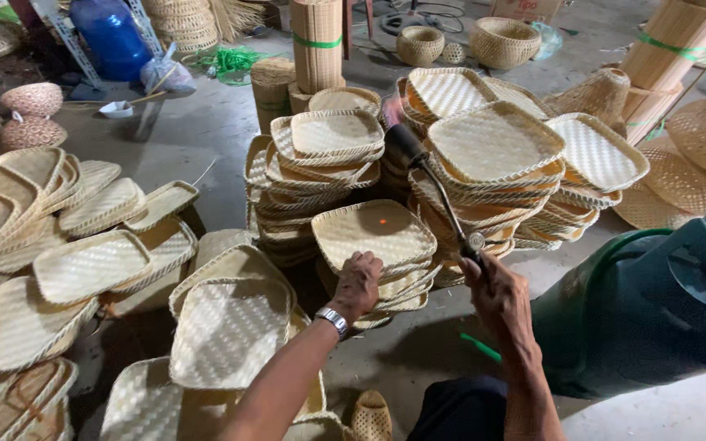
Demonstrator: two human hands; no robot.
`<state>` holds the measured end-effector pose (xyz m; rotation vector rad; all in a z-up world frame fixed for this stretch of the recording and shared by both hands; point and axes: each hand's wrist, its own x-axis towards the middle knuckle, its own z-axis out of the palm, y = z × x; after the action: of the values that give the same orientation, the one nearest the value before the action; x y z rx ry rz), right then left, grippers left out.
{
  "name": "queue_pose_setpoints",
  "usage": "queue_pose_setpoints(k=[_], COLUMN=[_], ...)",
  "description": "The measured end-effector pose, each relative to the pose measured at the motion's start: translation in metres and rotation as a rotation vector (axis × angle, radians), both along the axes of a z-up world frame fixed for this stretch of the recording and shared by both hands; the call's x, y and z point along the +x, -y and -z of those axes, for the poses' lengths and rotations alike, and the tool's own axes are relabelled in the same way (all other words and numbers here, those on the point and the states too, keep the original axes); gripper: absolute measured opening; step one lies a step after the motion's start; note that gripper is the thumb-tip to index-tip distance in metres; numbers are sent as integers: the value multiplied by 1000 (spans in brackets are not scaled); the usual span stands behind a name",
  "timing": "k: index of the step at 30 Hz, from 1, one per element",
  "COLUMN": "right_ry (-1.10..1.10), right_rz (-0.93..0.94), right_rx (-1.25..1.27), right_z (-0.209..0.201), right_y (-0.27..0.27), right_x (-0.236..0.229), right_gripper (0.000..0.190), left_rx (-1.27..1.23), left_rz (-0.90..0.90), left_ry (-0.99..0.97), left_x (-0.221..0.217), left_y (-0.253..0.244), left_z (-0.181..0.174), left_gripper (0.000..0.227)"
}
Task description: The person uses a handheld blowtorch to apply heat to the surface of woven baskets. They pick up a basket from a stack, move the flame over the basket's surface, and then place it back down. This process is repeated for multiple baskets in a workshop setting.
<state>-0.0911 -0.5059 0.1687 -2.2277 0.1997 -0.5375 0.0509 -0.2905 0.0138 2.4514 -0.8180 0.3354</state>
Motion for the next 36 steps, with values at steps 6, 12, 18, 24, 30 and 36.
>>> queue_pose_setpoints(k=[6,12,18,24,30,36], right_ry=[-55,-104,-73,-19,-373,-330], right_rz=[-36,2,-69,-102,-7,-313], right_rx=[-47,-131,-131,-213,-145,-71], right_z=[8,15,29,33,16,30], right_y=[1,0,4,1,-19,-28], right_x=[4,8,12,15,15,24], right_gripper=[34,35,33,35,38,32], left_rx=[322,-6,174,-39,-261,-751], left_rz=[-126,-312,-888,-1118,-1122,-1041], left_ry=[-51,5,84,-232,-505,-603], left_x=[-5,-104,-123,-89,-96,-103], left_y=[24,-72,-227,-324,-341,-347], left_z=[32,100,159,185,190,161], left_gripper=[84,87,92,84,58,34])
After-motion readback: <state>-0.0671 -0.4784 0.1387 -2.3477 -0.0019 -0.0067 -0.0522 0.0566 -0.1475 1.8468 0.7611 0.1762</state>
